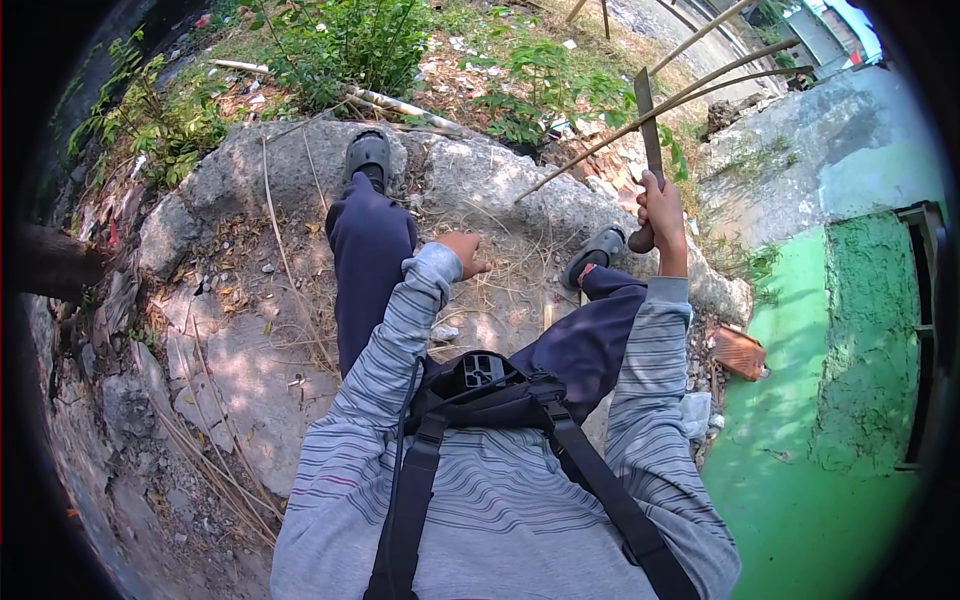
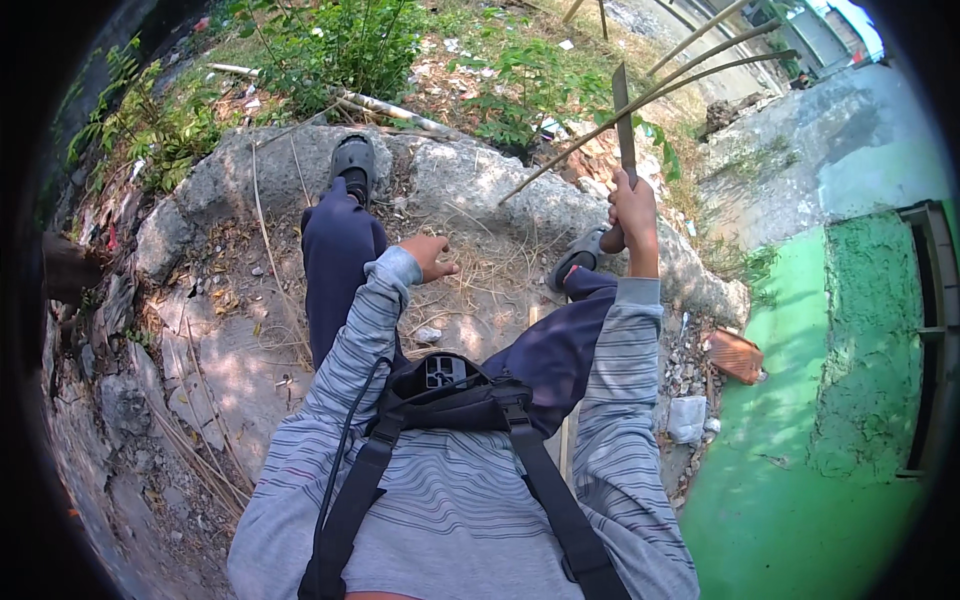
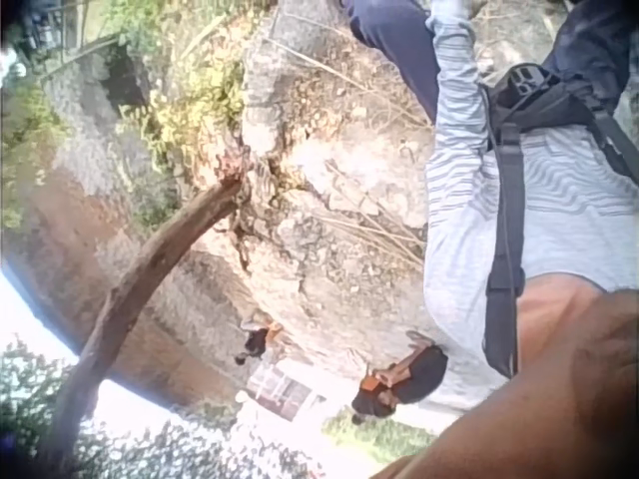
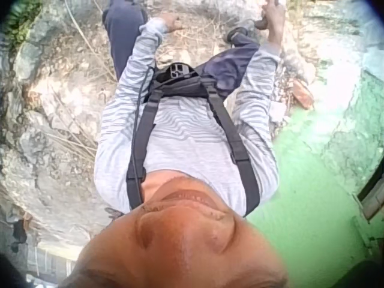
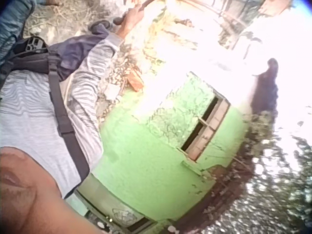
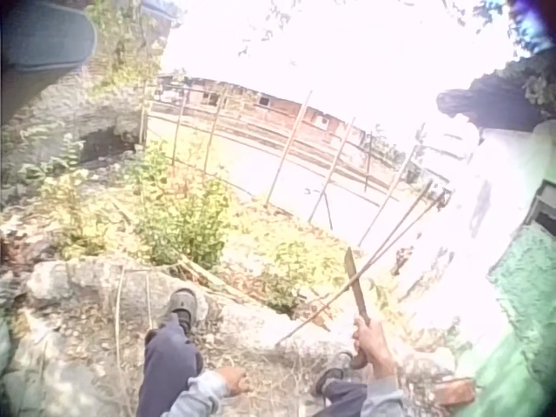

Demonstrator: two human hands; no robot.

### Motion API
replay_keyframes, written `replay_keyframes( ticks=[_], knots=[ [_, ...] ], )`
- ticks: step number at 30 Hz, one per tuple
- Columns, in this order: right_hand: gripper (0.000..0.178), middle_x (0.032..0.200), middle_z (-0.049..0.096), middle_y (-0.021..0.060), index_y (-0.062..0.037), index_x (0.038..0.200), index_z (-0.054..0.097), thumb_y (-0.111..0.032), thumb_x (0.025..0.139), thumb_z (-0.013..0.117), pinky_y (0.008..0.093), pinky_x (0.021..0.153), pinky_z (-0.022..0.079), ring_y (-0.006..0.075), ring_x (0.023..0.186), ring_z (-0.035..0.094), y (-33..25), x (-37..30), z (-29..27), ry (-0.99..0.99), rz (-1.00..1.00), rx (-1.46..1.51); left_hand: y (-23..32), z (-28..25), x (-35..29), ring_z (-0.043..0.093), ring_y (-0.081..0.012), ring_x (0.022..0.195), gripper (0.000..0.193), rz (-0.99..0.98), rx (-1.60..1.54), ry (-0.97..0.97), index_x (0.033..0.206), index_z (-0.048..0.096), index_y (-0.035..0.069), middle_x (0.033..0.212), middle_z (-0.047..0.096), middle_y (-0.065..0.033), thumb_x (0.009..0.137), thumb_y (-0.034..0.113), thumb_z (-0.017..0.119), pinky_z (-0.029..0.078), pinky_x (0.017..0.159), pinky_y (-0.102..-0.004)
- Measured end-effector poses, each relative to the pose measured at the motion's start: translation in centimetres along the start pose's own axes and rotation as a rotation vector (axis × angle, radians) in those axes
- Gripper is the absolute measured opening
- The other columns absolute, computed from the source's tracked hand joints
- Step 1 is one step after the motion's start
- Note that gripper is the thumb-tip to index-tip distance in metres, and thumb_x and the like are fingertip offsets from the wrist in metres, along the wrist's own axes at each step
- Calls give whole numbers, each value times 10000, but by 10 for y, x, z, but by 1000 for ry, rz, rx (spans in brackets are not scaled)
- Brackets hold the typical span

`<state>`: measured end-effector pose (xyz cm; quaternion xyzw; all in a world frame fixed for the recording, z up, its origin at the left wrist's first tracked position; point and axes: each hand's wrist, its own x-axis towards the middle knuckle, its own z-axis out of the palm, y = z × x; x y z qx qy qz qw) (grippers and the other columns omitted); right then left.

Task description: The person splits bamboo stalks into thin strips using a knife, then trims and scrapes the strips with the blade.

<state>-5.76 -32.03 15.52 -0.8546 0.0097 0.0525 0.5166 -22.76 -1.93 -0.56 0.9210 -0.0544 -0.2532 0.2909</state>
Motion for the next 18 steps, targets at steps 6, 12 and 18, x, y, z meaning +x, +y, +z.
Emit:
replay_keyframes(
  ticks=[6, 12, 18],
  knots=[
    [364, 630, 446, -49, -34, 1053, 572, -397, 1039, 563, 228, 393, 344, 41, 435, 398, -75, -35, -48, 54, -39, 44, -4, 0, -4, 616, -416, 1175, 683, -4, -8, 15, 1321, 571, 14, 1234, 660, -249, 927, 568, 632, 493, 1005, -473],
    [343, 620, 469, -21, -26, 1021, 562, -369, 1026, 572, 242, 391, 360, 60, 441, 434, -54, -35, -32, 11, 14, -124, -1, -9, -8, 604, -385, 1214, 659, -33, -27, 25, 1308, 581, 13, 1288, 639, -222, 935, 554, 628, 488, 1031, -458],
    [315, 614, 503, -2, -22, 961, 586, -332, 1011, 595, 291, 397, 358, 104, 422, 455, 45, -7, 28, -102, 78, -226, -6, -7, -5, 612, -420, 1188, 700, -19, 16, 36, 1353, 546, -2, 1269, 639, -267, 941, 560, 613, 493, 1015, -484]
  ],
)
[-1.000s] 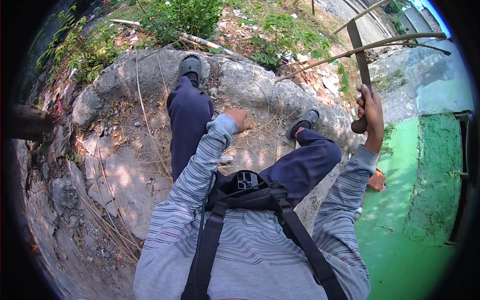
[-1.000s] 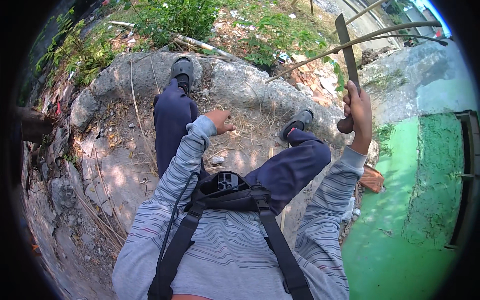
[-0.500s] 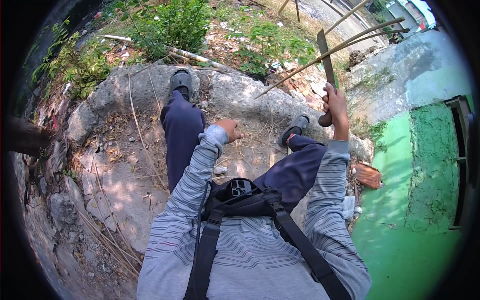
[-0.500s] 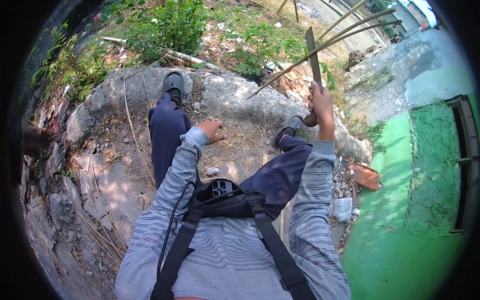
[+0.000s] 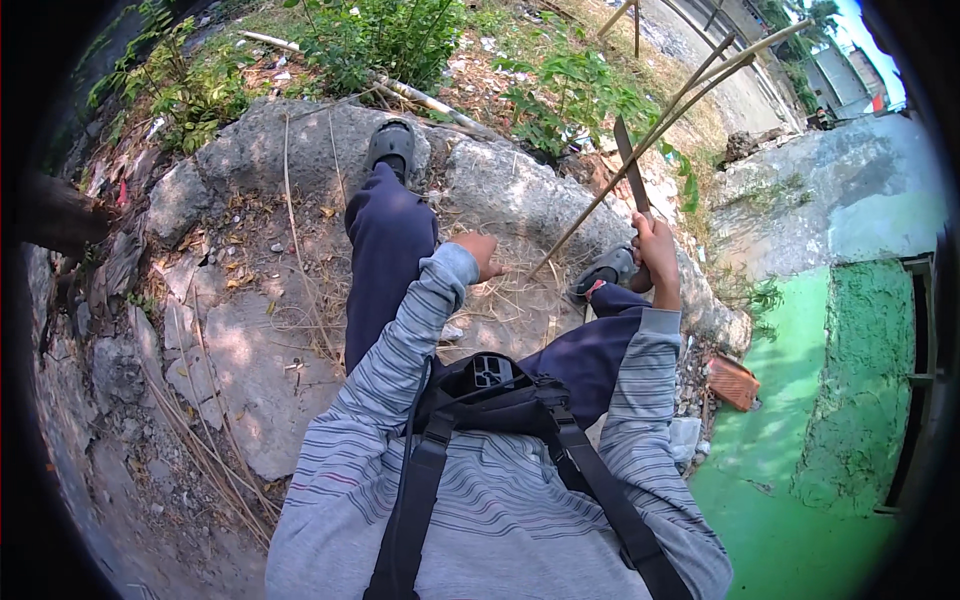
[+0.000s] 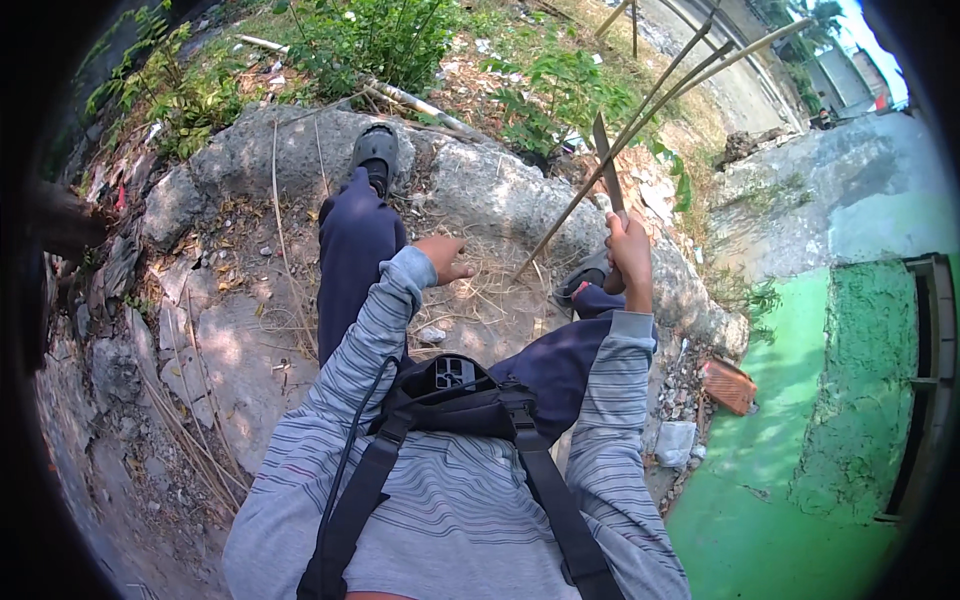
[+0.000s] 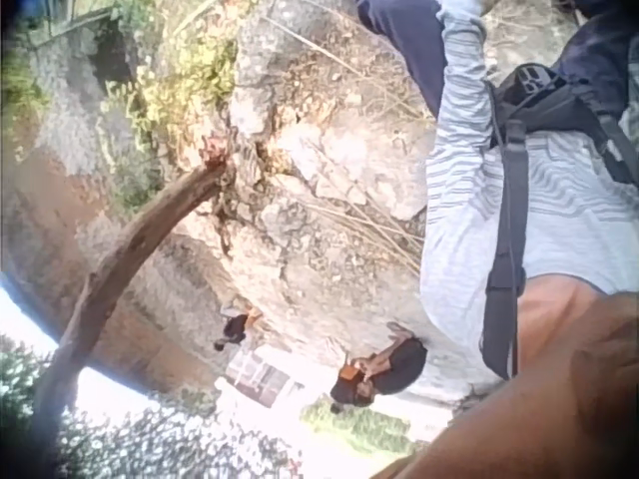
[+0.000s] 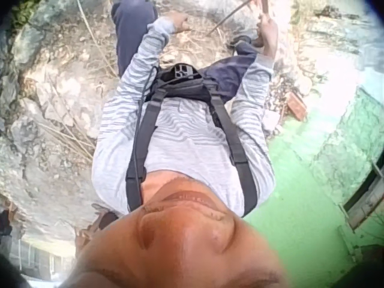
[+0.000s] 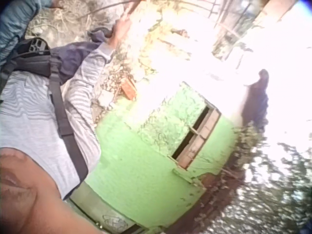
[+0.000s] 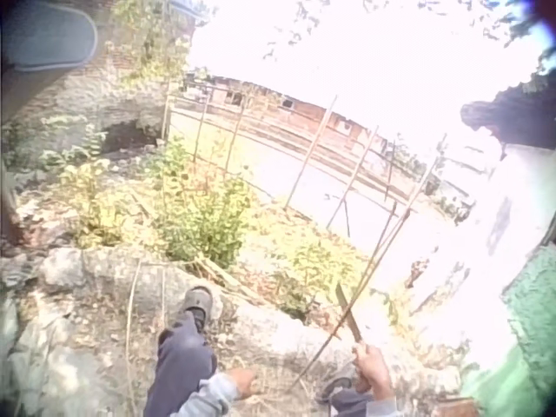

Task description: The person splits bamboo stalks into thin strips using a knife, then trims and scrapes the strips with the blade.

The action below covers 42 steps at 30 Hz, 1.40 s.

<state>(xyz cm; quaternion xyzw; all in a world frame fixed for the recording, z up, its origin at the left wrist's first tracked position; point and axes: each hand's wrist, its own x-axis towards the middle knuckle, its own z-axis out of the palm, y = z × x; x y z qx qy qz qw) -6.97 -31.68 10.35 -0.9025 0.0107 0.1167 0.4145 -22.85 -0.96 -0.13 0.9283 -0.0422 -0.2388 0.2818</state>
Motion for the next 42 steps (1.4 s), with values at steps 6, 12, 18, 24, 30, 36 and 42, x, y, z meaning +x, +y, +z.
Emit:
replay_keyframes(
  ticks=[6, 12, 18, 24, 30, 36, 42],
  knots=[
    [332, 628, 444, -46, -30, 1024, 571, -362, 1035, 581, 227, 410, 323, 42, 448, 389, -93, -56, -61, 148, -110, 224, 3, -3, -9, 623, -419, 1165, 690, 8, -39, -2, 1340, 546, 3, 1242, 654, -253, 938, 558, 623, 508, 990, -484],
    [346, 659, 458, -38, -38, 1065, 576, -381, 1030, 589, 220, 394, 320, 38, 435, 391, -157, -83, -118, 282, -237, 205, 7, -5, -3, 621, -386, 1196, 655, -18, -57, -50, 1331, 552, 13, 1267, 651, -224, 935, 525, 648, 517, 995, -469],
    [317, 619, 501, -3, -27, 983, 551, -341, 1024, 570, 276, 413, 394, 99, 448, 476, -49, 15, -8, 34, -79, 27, 4, -1, -7, 629, -408, 1165, 678, -32, -45, -17, 1349, 552, 15, 1235, 664, -242, 937, 546, 632, 506, 1004, -482],
    [359, 610, 521, 0, -25, 908, 599, -372, 1002, 616, 284, 408, 384, 97, 443, 493, -17, 29, 14, 50, -118, 76, 0, 8, -12, 632, -406, 1161, 658, -63, -57, -7, 1344, 564, 28, 1216, 679, -220, 930, 533, 643, 499, 1008, -490],
    [338, 639, 479, -24, -21, 1017, 593, -359, 1030, 596, 232, 401, 329, 47, 440, 413, -104, -25, -56, 247, -270, 315, 0, 4, -2, 635, -412, 1149, 657, -34, -42, -9, 1332, 562, 24, 1223, 668, -240, 929, 537, 641, 506, 981, -498],
    [347, 641, 418, -48, -34, 1082, 568, -378, 1038, 581, 231, 400, 299, 46, 442, 372, -126, -27, -74, 250, -261, 354, 8, -3, -8, 604, -372, 1227, 643, -87, -69, -47, 1321, 568, 30, 1286, 643, -210, 944, 547, 629, 498, 1011, -488],
    [290, 602, 477, -15, -51, 964, 557, -335, 1027, 560, 264, 403, 378, 97, 430, 459, 0, 38, 40, 288, -106, 195, 10, 2, -2, 629, -392, 1184, 667, -76, -25, -30, 1321, 567, 27, 1258, 657, -222, 930, 562, 641, 512, 996, -493]
  ],
)
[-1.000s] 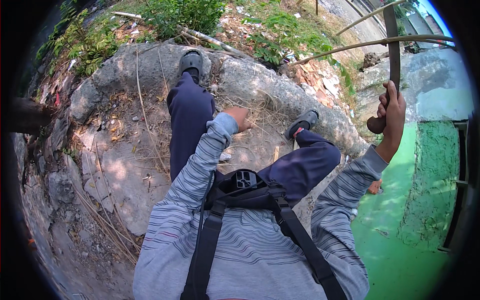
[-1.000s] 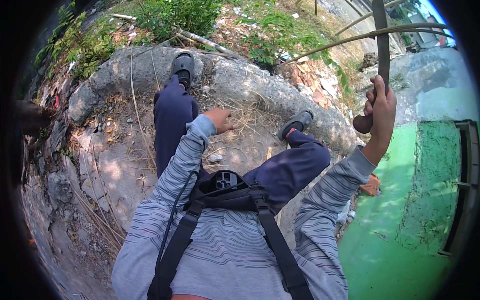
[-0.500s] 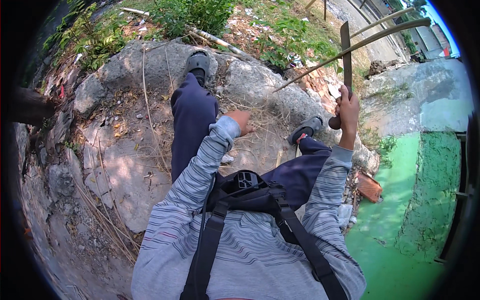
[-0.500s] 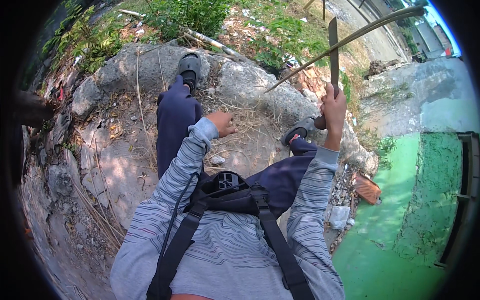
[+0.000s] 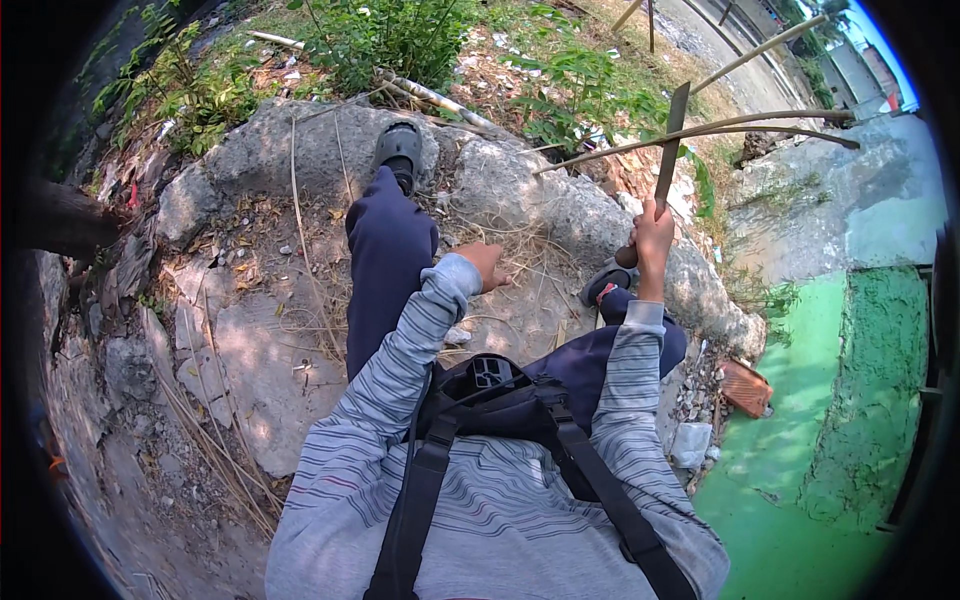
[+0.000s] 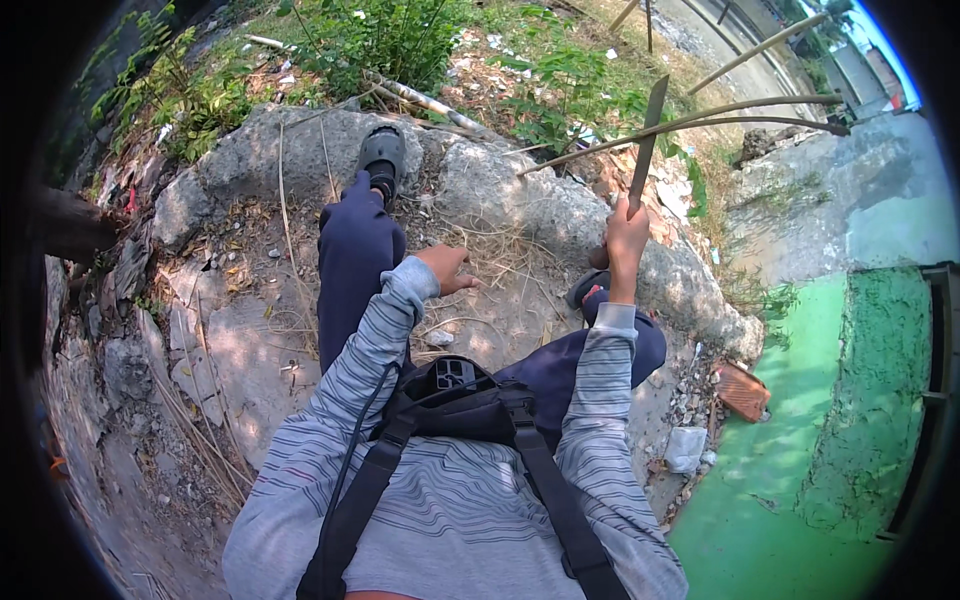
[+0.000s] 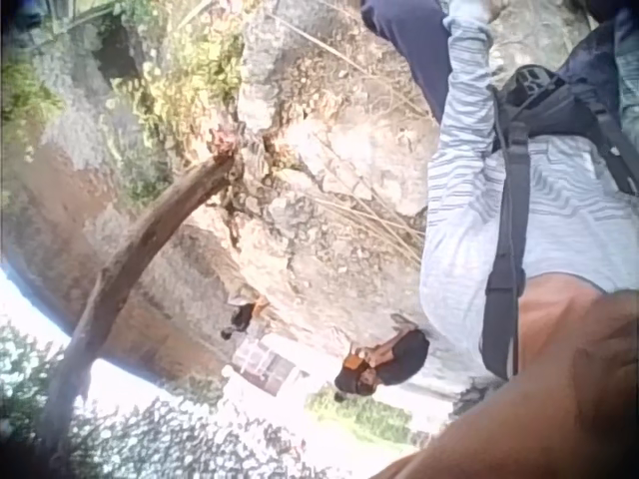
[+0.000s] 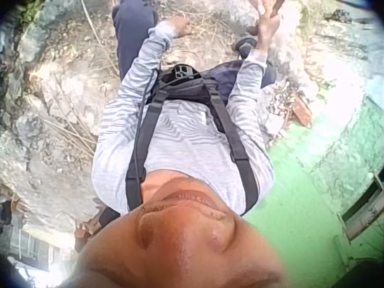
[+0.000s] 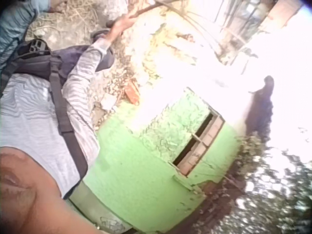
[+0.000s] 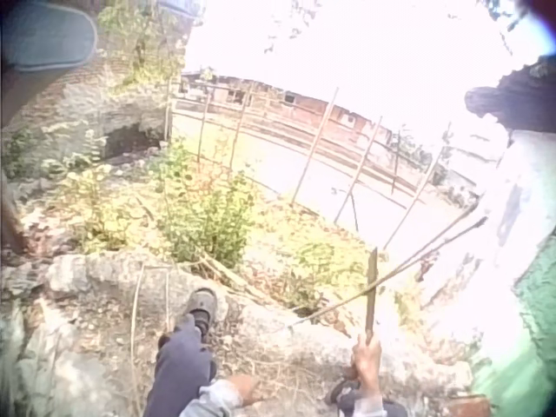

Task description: The person splits bamboo stalks into thin strips using a knife, then trims and scrapes the strips with the blade.

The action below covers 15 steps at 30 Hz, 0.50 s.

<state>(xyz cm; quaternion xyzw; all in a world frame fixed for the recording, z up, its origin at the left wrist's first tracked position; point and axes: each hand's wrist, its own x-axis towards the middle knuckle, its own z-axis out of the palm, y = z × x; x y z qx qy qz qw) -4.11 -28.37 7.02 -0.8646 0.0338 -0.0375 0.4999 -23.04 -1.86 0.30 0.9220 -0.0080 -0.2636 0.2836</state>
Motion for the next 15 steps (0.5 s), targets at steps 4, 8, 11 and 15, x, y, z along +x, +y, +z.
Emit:
replay_keyframes(
  ticks=[4, 8, 11, 15],
  knots=[
    [319, 626, 504, -12, -36, 969, 572, -350, 1023, 582, 258, 400, 360, 77, 440, 443, -43, -6, -48, -101, 34, 111, -5, 8, -2, 637, -415, 1154, 692, 4, 9, -61, 1339, 557, 22, 1214, 673, -234, 927, 572, 635, 513, 988, -495],
    [364, 635, 462, -34, -22, 1042, 569, -385, 1027, 586, 233, 403, 338, 52, 448, 417, -111, -22, -107, -45, -33, 95, -7, 9, 10, 628, -414, 1165, 686, 40, -21, -36, 1342, 557, 11, 1229, 665, -244, 938, 562, 620, 502, 995, -489],
    [373, 642, 421, -47, -48, 1089, 577, -415, 1026, 597, 225, 413, 318, 43, 451, 379, -150, -37, -141, -47, -57, 90, -7, 9, 10, 614, -404, 1195, 704, 29, 2, -32, 1357, 548, 12, 1275, 644, -245, 941, 576, 606, 493, 1014, -475],
    [295, 619, 441, -49, -67, 968, 556, -355, 1031, 580, 233, 395, 321, 50, 430, 395, -106, -25, -100, -113, -1, 74, -1, 3, 6, 615, -400, 1195, 709, 4, 1, -40, 1366, 546, 20, 1278, 645, -238, 939, 583, 606, 495, 1014, -476]
  ],
)
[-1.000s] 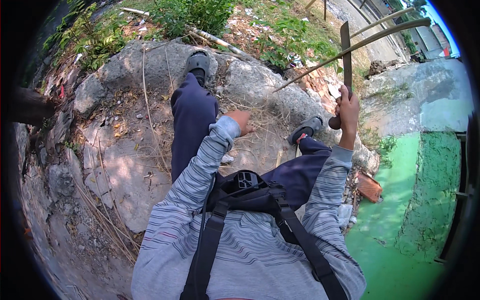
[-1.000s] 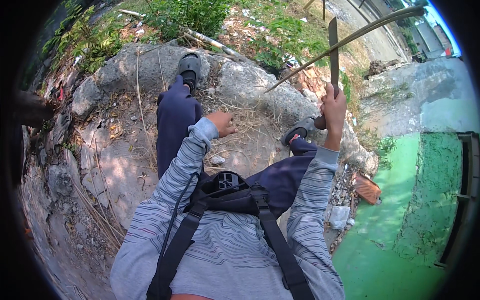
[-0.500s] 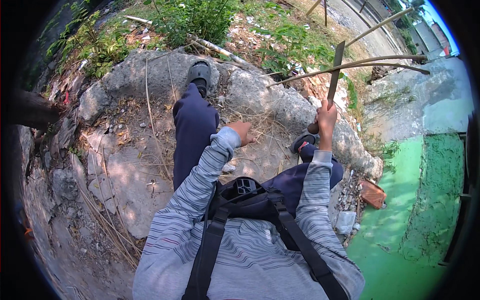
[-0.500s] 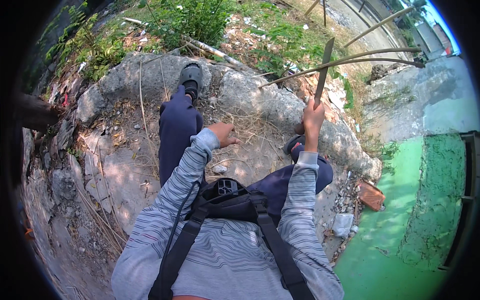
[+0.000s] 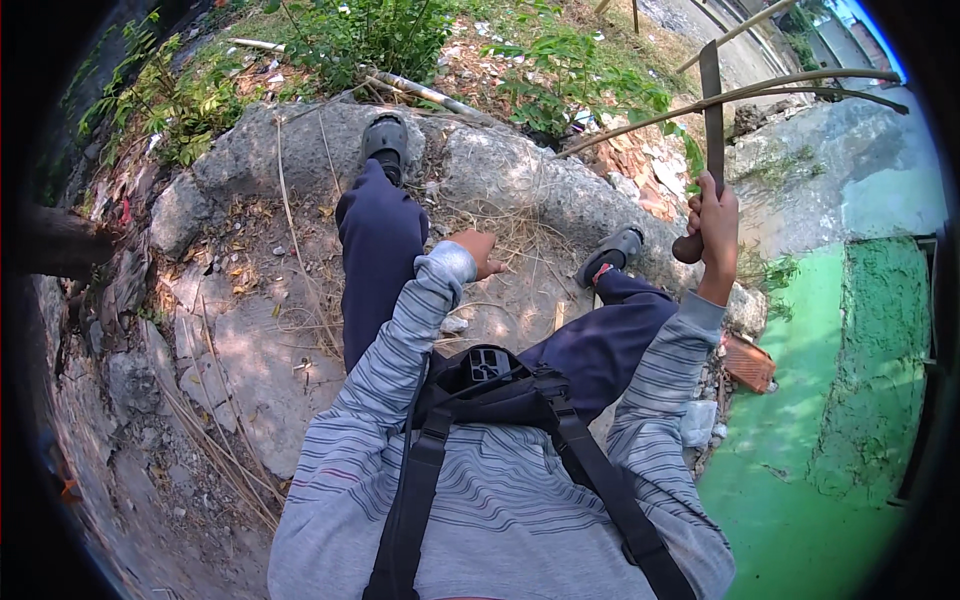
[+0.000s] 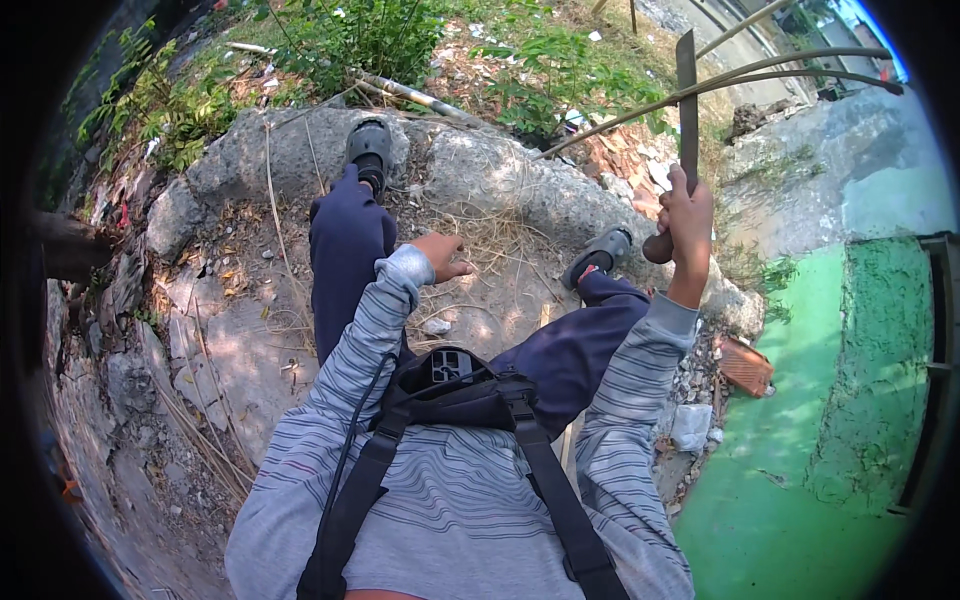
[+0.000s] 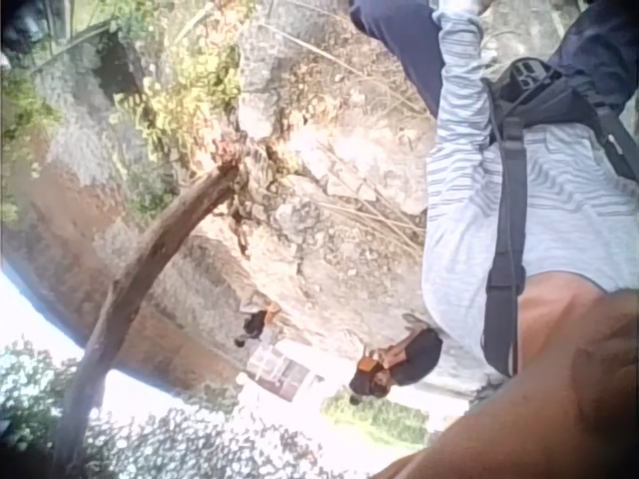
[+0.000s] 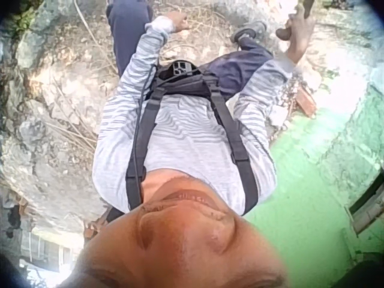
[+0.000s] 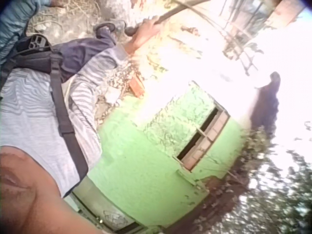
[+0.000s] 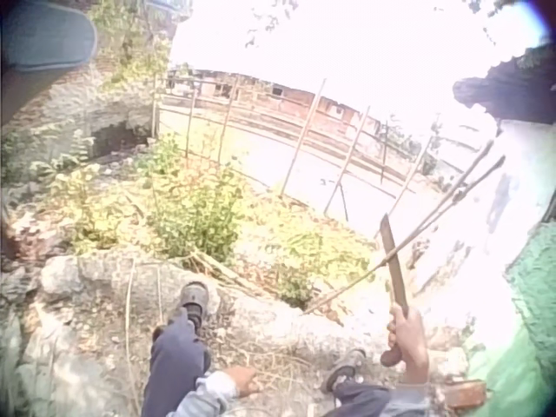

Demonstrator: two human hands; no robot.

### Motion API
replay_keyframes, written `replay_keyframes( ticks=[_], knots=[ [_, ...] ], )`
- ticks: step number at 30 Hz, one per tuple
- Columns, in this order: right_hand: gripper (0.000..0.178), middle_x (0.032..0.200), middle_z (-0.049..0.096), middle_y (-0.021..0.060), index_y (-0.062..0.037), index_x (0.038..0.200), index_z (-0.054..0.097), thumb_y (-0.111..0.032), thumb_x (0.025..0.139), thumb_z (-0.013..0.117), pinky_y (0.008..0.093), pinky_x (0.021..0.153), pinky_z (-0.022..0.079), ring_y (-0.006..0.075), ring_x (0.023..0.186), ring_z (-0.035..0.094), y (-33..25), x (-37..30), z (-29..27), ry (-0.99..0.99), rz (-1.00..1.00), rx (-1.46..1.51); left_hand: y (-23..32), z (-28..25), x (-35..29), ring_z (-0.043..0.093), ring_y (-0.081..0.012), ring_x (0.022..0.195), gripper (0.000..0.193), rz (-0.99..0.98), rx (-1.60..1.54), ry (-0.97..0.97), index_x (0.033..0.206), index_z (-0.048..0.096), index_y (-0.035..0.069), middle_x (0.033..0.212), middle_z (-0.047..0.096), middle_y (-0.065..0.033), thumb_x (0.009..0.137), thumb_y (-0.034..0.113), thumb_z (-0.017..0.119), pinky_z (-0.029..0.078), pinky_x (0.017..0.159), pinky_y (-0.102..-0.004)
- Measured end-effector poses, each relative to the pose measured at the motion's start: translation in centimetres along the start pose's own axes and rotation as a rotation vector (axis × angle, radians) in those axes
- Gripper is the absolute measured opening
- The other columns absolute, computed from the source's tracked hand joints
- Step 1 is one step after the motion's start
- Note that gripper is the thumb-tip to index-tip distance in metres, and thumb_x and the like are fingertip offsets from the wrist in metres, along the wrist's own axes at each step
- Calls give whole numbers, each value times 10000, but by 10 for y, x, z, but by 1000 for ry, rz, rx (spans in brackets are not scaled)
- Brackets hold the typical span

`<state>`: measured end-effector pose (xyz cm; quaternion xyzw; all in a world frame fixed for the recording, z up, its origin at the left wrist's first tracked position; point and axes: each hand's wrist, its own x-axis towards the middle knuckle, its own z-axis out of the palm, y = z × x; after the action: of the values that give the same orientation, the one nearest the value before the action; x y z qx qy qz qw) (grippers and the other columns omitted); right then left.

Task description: The person splits bamboo stalks into thin strips using a knife, then trims and scrapes the strips with the blade.

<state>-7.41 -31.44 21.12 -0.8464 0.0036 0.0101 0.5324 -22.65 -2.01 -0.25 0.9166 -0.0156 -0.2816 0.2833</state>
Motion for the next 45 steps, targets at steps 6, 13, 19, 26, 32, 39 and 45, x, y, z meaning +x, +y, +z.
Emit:
replay_keyframes(
  ticks=[6, 13, 19, 26, 32, 39, 45],
  knots=[
    [326, 589, 437, -49, -41, 969, 579, -363, 1022, 589, 243, 391, 344, 56, 425, 407, 43, 30, 18, -95, 82, -91, 8, -8, -11, 621, -392, 1189, 643, 53, -24, 44, 1285, 592, 0, 1249, 659, -235, 931, 535, 638, 506, 1003, -475],
    [362, 624, 451, -33, -35, 959, 551, -389, 1016, 595, 224, 394, 342, 53, 440, 411, -36, -16, -11, 36, -64, -77, -4, -5, -10, 625, -420, 1165, 666, 37, 7, 22, 1318, 574, 13, 1222, 665, -251, 934, 554, 628, 501, 1001, -487],
    [323, 587, 535, 38, -11, 868, 561, -303, 1006, 577, 304, 412, 409, 133, 435, 509, 80, 20, 51, 84, 39, -158, -12, 4, 10, 626, -417, 1166, 690, 79, 10, 30, 1333, 572, 15, 1232, 665, -250, 928, 570, 629, 501, 999, -482],
    [349, 615, 480, -22, -36, 937, 545, -372, 1017, 593, 253, 382, 359, 64, 427, 441, -3, 3, 4, 41, -53, -8, -14, 11, 3, 618, -424, 1172, 709, 89, 11, 14, 1325, 580, 11, 1235, 662, -249, 919, 590, 634, 495, 997, -491],
    [320, 617, 417, -51, -55, 958, 522, -363, 1029, 573, 232, 383, 298, 42, 428, 369, -30, -2, 15, 95, -104, 36, -14, 7, -2, 623, -413, 1172, 724, 53, 14, 21, 1344, 577, 19, 1237, 665, -245, 924, 606, 620, 496, 1000, -489],
    [344, 635, 589, 76, -6, 900, 592, -337, 991, 582, 352, 464, 466, 184, 465, 558, 176, 30, 100, -20, 53, -268, -1, 2, -3, 624, -399, 1182, 654, 36, 13, 17, 1331, 576, 31, 1253, 659, -232, 932, 544, 641, 502, 1000, -486],
    [272, 629, 495, -13, -60, 950, 507, -311, 1038, 564, 250, 377, 367, 73, 426, 458, 98, -21, 81, 35, -33, 74, -1, 5, -10, 643, -410, 1140, 584, 62, -47, 50, 1279, 592, 20, 1202, 680, -228, 930, 483, 664, 516, 973, -487]
  ],
)
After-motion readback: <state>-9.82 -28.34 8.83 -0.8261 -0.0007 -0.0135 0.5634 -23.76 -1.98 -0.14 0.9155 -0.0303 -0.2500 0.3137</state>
